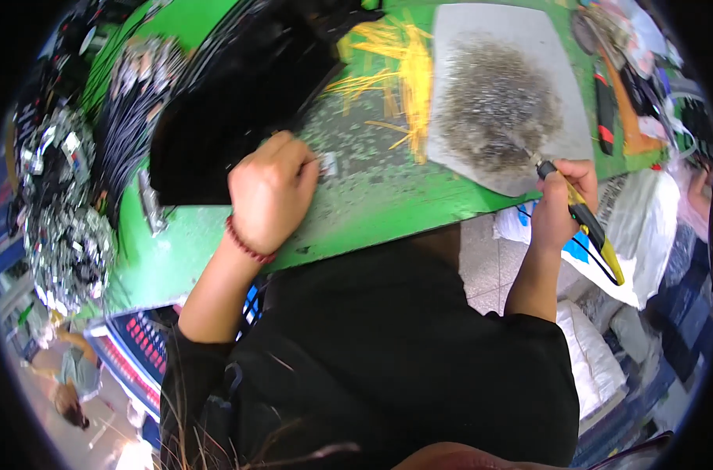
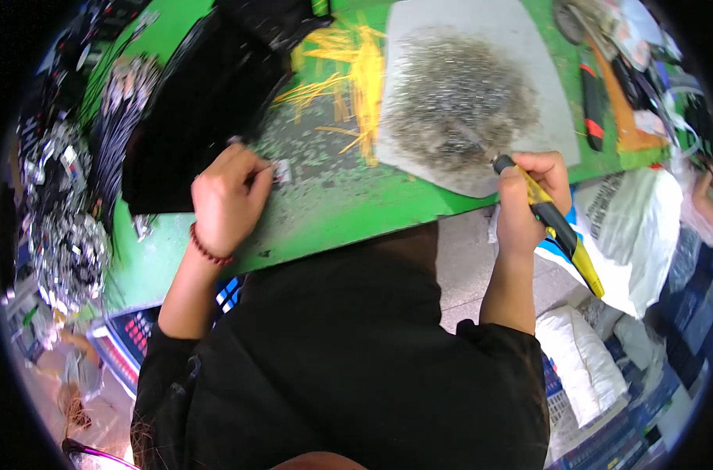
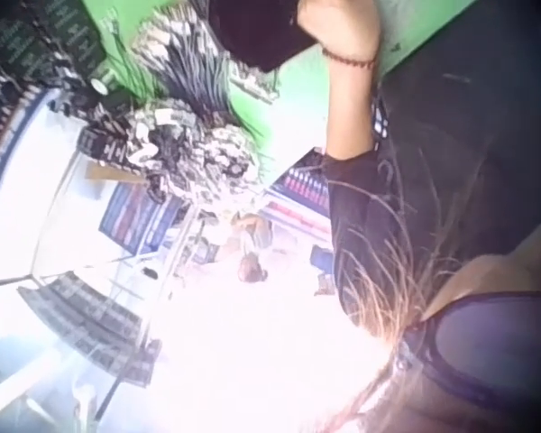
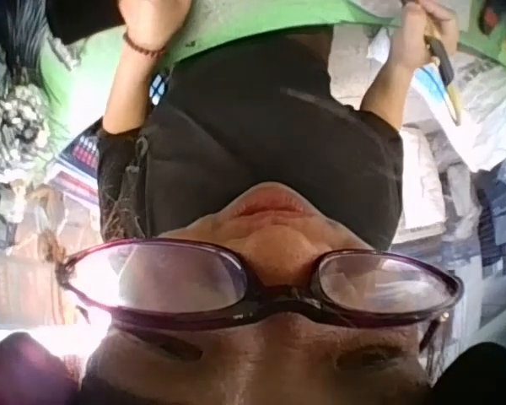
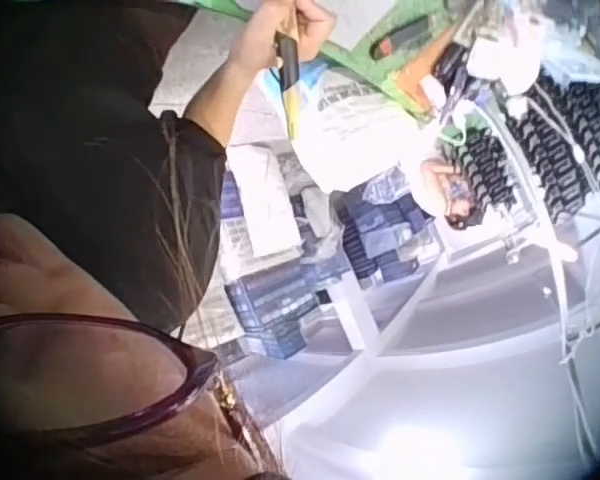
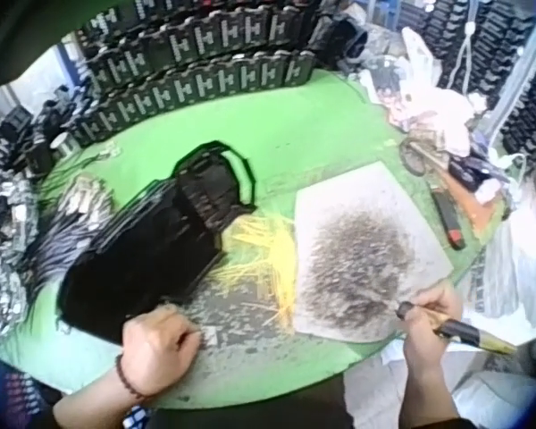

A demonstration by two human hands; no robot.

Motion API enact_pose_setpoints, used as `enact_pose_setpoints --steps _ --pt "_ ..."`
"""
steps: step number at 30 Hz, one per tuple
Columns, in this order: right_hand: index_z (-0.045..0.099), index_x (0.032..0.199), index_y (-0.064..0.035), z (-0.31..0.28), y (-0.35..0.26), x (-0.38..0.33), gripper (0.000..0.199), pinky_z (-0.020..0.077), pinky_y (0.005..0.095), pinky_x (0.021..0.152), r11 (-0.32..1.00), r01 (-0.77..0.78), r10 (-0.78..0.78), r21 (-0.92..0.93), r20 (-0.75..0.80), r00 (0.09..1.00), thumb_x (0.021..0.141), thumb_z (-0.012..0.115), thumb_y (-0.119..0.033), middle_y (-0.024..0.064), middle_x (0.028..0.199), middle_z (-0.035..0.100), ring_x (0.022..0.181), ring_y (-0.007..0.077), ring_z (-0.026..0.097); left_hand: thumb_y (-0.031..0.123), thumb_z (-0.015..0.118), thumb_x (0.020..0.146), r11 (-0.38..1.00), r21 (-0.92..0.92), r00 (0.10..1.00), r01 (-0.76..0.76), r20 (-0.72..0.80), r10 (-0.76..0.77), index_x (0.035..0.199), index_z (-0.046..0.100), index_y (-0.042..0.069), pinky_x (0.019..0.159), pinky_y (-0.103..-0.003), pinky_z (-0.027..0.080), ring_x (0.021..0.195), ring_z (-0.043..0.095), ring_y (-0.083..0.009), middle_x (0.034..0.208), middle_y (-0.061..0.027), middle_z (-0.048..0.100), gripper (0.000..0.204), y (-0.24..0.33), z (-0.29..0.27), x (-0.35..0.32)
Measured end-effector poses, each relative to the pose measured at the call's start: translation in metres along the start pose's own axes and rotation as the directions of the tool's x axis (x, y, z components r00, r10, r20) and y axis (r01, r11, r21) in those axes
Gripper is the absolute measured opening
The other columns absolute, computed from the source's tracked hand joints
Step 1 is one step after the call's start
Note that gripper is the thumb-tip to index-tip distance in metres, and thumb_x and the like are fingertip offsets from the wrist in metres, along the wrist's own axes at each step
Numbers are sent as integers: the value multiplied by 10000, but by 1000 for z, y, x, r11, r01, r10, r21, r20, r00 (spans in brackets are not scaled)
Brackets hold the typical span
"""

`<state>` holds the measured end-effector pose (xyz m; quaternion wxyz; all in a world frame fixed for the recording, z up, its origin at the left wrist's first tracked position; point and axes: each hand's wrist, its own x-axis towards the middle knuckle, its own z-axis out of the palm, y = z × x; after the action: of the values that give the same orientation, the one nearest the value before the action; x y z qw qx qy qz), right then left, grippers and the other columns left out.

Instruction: The person solders wires to a circuit board using a soldering iron, then places the board into a plastic toy car shell and solders more wires to it.

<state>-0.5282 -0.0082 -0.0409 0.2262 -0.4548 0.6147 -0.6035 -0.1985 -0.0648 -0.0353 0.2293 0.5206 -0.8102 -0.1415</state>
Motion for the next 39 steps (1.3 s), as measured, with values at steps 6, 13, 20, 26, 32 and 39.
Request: enact_pose_setpoints --steps 6,13,20,26,32,39 --pt "564 903 -10 64 -14 -46 196 401 224 639 968 -77 -13 238 358 934 799 692 -115 27 805 566 700 67 495 66 659 722 1000 -1 1000 -15 -9 15 681 581 77 549 -373 494 619 599 -270 700 -63 554 89 -5 6 0" --pt "553 900 -13 107 -15 -55 198 366 198 569 949 -168 1 268 526 850 797 699 -98 -8 744 551 633 23 454 65 645 744 1000 -13 1000 -27 13 27 695 602 67 530 -363 467 623 591 -269 704 -59 558 65 -9 2 0" --pt "558 898 -16 110 -9 -60 198 365 201 571 969 -104 -14 224 468 884 787 700 -96 -9 751 539 633 32 450 71 641 745 999 -33 998 -33 61 35 686 596 68 527 -374 473 633 594 -278 712 -57 560 74 -11 -1 5" --pt "563 889 -18 110 -9 -58 179 367 202 569 978 -98 -3 182 488 873 776 690 -76 -4 761 541 634 38 455 62 641 743 999 -33 998 -31 54 33 692 596 67 526 -374 476 645 599 -273 715 -56 560 68 -11 0 5" --pt "566 883 -21 113 -11 -57 177 371 203 568 983 -85 -7 160 504 864 775 693 -81 -3 751 548 632 37 461 58 645 739 999 -37 998 -37 52 39 688 585 65 535 -369 479 660 603 -269 715 -57 555 79 -12 0 5" --pt "556 915 -22 113 -14 -57 192 359 204 571 981 -141 48 134 535 844 796 689 -91 -7 756 535 638 37 450 65 643 744 998 -19 996 -67 59 68 687 574 67 538 -370 482 666 604 -266 715 -54 551 89 -12 0 6"
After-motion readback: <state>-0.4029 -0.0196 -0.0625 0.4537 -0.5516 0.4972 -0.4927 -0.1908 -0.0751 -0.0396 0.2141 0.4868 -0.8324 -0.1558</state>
